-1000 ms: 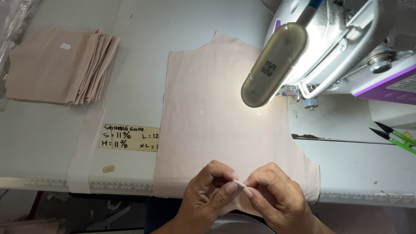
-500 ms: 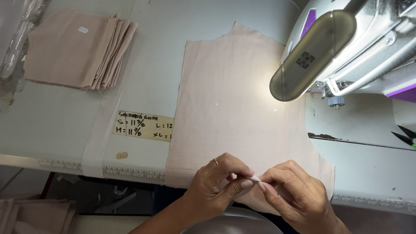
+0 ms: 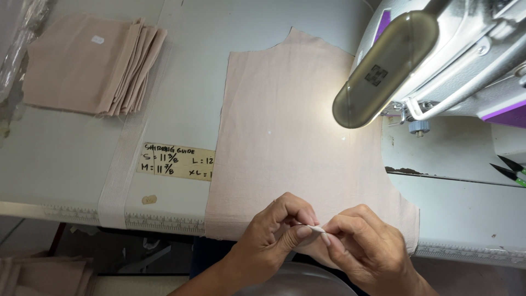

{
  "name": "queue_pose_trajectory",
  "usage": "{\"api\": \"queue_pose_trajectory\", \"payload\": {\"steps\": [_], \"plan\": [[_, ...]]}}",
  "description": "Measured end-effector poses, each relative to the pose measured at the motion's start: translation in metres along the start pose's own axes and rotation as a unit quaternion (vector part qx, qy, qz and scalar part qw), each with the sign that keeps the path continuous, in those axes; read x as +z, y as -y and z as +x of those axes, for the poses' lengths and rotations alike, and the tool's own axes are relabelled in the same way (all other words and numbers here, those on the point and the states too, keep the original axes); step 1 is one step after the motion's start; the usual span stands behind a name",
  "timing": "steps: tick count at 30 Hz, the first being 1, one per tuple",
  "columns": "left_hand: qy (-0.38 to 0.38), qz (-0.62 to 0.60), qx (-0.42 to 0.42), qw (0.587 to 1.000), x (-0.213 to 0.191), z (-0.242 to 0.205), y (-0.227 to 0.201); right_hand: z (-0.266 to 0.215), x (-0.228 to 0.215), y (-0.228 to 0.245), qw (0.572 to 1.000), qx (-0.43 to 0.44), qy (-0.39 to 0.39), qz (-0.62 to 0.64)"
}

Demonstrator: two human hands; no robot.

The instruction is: Folding and aligning fabric pieces on a sewing machine table using a guide

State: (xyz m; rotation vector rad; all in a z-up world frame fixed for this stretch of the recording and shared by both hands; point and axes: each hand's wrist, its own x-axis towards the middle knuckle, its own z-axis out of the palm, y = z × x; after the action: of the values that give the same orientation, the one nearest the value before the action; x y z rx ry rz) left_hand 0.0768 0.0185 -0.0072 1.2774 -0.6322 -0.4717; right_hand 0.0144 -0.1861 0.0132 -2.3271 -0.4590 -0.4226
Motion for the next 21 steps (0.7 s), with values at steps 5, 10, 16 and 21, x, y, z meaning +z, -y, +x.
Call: {"api": "queue_pose_trajectory", "payload": {"steps": [5, 10, 16, 21], "plan": [[-0.006, 0.23, 0.055, 0.972, -0.009, 0.028, -0.026, 0.027, -0.008, 0.009, 0.992, 0.059, 0.004, 0.112], [0.069, 0.445, 0.091, 0.888, -0.029, 0.097, -0.022, 0.043, -0.002, -0.023, 0.925, 0.313, 0.009, 0.217], [0.16, 0.404, -0.009, 0.901, -0.028, 0.174, 0.035, 0.068, -0.017, -0.069, 0.866, 0.494, 0.073, 0.035], [0.173, 0.434, -0.232, 0.853, -0.016, 0.22, 0.019, 0.074, -0.027, -0.113, 0.874, 0.456, 0.118, -0.121]]}}
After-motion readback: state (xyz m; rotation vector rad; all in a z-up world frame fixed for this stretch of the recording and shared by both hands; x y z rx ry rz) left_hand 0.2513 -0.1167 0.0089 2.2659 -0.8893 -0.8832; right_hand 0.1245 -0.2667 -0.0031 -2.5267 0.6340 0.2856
